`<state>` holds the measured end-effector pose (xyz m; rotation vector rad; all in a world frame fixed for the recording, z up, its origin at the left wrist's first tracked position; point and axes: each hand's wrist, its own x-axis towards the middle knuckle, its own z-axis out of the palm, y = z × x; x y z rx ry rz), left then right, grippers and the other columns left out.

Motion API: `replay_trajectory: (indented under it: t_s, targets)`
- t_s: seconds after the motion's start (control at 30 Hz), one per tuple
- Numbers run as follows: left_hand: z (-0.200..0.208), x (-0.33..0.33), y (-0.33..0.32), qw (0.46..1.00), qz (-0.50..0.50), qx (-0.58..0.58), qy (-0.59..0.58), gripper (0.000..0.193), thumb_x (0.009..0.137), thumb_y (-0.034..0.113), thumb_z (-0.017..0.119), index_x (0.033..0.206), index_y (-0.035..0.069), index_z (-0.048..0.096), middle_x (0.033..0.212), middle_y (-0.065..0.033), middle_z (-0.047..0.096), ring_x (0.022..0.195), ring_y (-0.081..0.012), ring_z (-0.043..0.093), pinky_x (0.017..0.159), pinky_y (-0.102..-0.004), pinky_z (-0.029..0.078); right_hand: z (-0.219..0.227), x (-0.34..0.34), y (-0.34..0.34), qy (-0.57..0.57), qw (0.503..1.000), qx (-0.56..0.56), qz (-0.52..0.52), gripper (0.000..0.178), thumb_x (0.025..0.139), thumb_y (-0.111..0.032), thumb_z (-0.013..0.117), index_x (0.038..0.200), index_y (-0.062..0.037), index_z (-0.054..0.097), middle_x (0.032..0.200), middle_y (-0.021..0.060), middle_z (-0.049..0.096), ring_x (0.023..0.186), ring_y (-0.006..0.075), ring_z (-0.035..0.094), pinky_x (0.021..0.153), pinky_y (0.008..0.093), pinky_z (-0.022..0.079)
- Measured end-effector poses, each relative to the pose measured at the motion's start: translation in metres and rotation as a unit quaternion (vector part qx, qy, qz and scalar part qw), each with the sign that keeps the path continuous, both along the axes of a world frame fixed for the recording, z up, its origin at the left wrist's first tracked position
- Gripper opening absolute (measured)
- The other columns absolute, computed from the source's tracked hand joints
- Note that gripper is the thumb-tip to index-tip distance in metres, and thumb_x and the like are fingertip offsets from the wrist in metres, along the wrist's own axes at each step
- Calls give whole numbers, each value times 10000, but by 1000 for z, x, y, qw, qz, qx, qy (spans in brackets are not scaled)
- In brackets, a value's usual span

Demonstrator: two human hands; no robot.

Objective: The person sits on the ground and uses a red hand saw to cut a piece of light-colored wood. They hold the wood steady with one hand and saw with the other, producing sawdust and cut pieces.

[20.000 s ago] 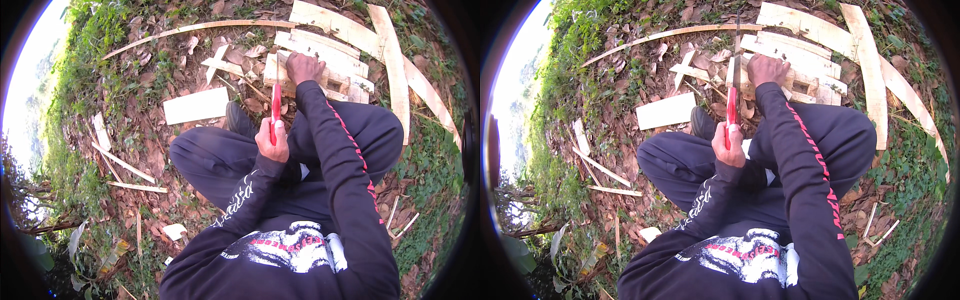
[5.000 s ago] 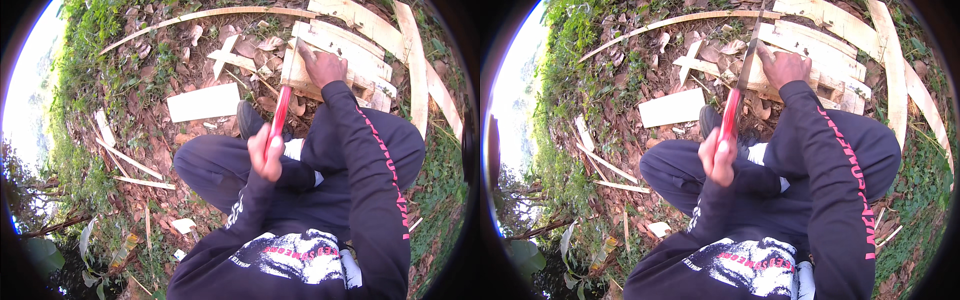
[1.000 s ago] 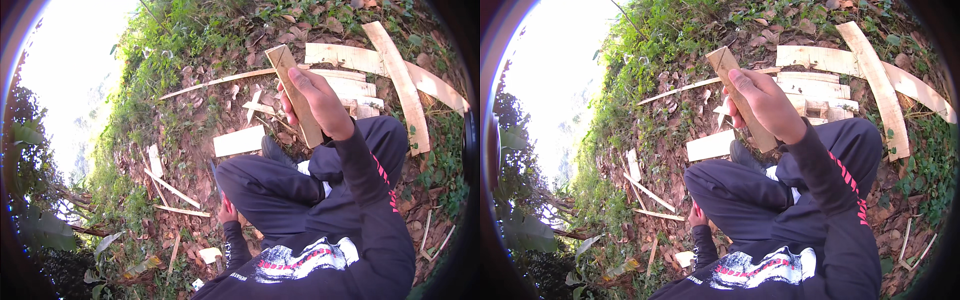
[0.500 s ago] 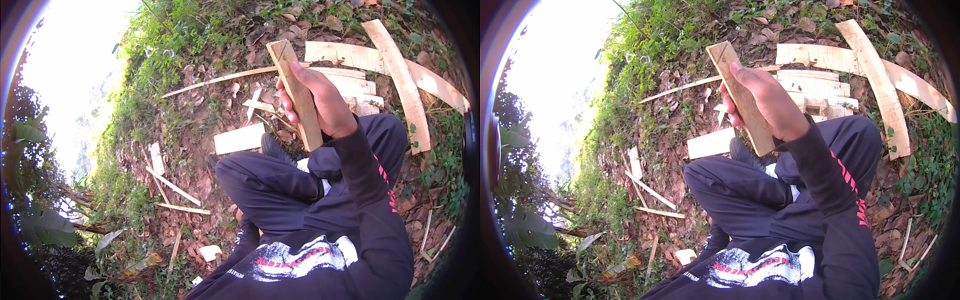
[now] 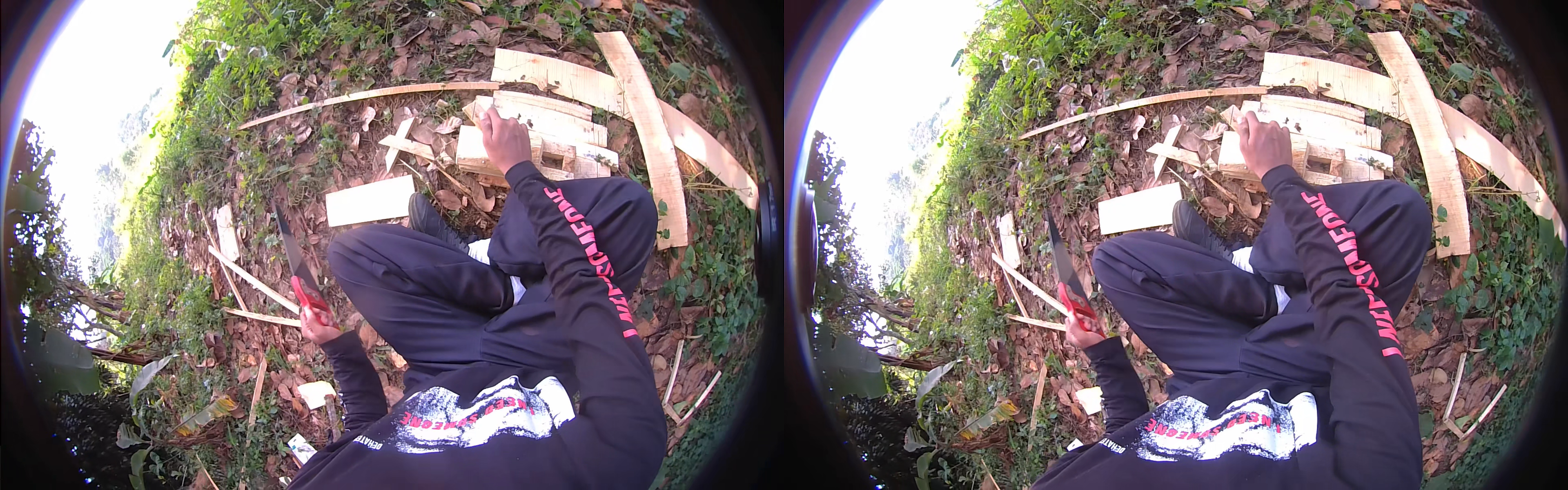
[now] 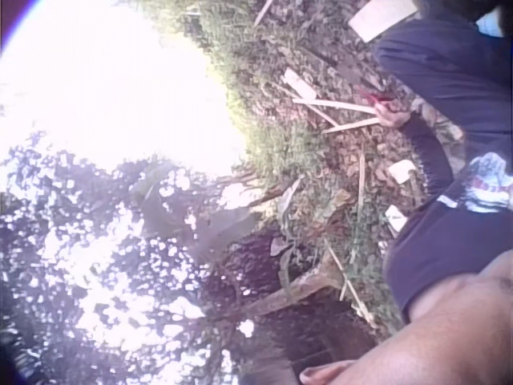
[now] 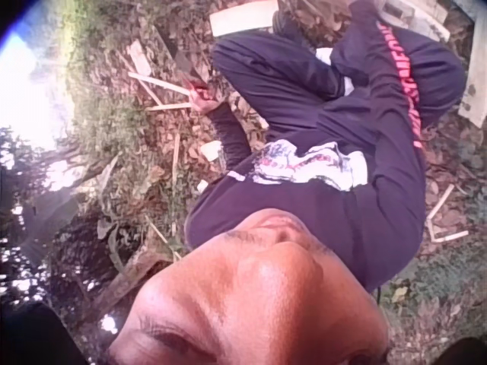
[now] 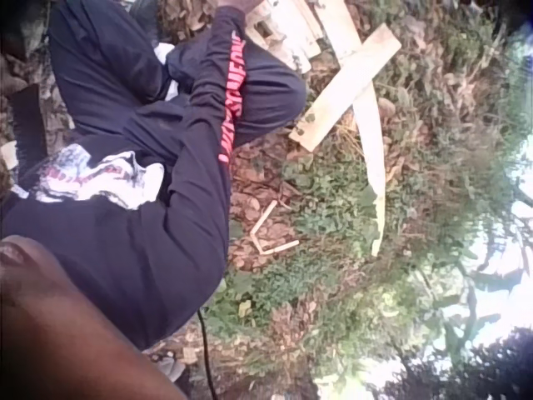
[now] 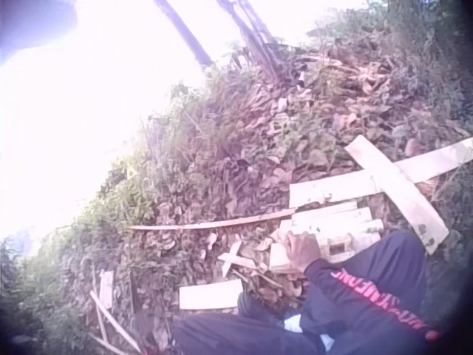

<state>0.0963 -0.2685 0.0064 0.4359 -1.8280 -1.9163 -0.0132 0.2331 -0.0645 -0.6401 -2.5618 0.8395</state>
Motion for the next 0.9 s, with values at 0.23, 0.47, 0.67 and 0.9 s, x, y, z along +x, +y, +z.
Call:
replay_trajectory:
  t_s: [0.23, 0.47, 0.67, 0.9]
  targets:
    - [74, -45, 141, 971, -124, -14, 202, 225, 964, 217, 470, 836, 33, 485, 610, -21, 417, 508, -99, 364, 485, -239, 282, -53, -6, 6, -25, 973, 227, 39, 409, 963, -343, 510, 1356, -276, 601, 1224, 141, 574, 1095, 323, 583, 958, 608, 387]
    - [21, -55, 248, 942, -322, 95, 2, 283, 1009, 239, 467, 837, 15, 492, 586, 2, 416, 482, -53, 348, 458, -217, 270, -34, -29, 15, -180, 981, 64, -32, 478, 997, -437, 388, 1177, -126, 703, 1086, 161, 702, 1057, 344, 643, 974, 575, 387]
    - [-31, -52, 290, 923, -374, 82, -45, 268, 1021, 204, 470, 824, 25, 501, 613, 34, 425, 491, -18, 325, 459, -202, 239, -28, -37, 1, -288, 953, 29, -89, 588, 1013, -449, 319, 941, -71, 763, 974, 195, 736, 928, 353, 694, 972, 552, 377]
    - [-44, -55, 310, 918, -383, 86, -57, 245, 993, 198, 480, 845, 6, 514, 623, 33, 432, 504, -17, 328, 464, -206, 239, -24, -38, 0, -299, 949, 24, -96, 601, 1018, -452, 312, 929, -60, 758, 975, 194, 736, 930, 356, 694, 948, 560, 370]
